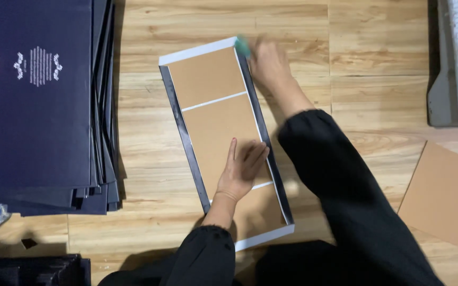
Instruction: Assembling cardboard folders by placing panels on an adhesive sheet and smoothing them with a tool
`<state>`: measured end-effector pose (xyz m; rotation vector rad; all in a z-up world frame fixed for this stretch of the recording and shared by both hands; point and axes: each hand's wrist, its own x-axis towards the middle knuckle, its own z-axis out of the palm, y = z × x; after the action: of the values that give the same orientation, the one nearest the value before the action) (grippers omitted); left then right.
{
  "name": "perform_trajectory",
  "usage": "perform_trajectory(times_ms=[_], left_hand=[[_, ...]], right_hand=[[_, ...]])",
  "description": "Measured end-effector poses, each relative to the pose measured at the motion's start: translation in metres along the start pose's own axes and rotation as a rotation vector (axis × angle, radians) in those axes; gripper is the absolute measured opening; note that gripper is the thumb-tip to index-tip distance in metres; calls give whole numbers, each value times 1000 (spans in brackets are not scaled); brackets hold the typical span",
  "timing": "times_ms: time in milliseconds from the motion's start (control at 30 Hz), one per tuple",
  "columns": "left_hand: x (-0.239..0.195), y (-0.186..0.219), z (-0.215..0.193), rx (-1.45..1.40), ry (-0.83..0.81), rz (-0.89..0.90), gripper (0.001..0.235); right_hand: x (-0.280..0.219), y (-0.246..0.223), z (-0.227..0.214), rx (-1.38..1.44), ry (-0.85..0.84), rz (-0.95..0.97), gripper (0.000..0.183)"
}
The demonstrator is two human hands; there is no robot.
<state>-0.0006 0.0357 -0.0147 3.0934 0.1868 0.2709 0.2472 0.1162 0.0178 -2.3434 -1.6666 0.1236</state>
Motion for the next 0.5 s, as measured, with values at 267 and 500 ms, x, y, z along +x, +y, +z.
perform_trajectory(times_ms=[267, 500], left_hand=[[0, 0, -3, -21, -20, -11, 56], [1, 3, -3, -146, -27, -73, 47]], right_hand=[[-22, -15, -38, 105, -25, -115, 15], [-100, -33, -12, -44, 104, -129, 32]])
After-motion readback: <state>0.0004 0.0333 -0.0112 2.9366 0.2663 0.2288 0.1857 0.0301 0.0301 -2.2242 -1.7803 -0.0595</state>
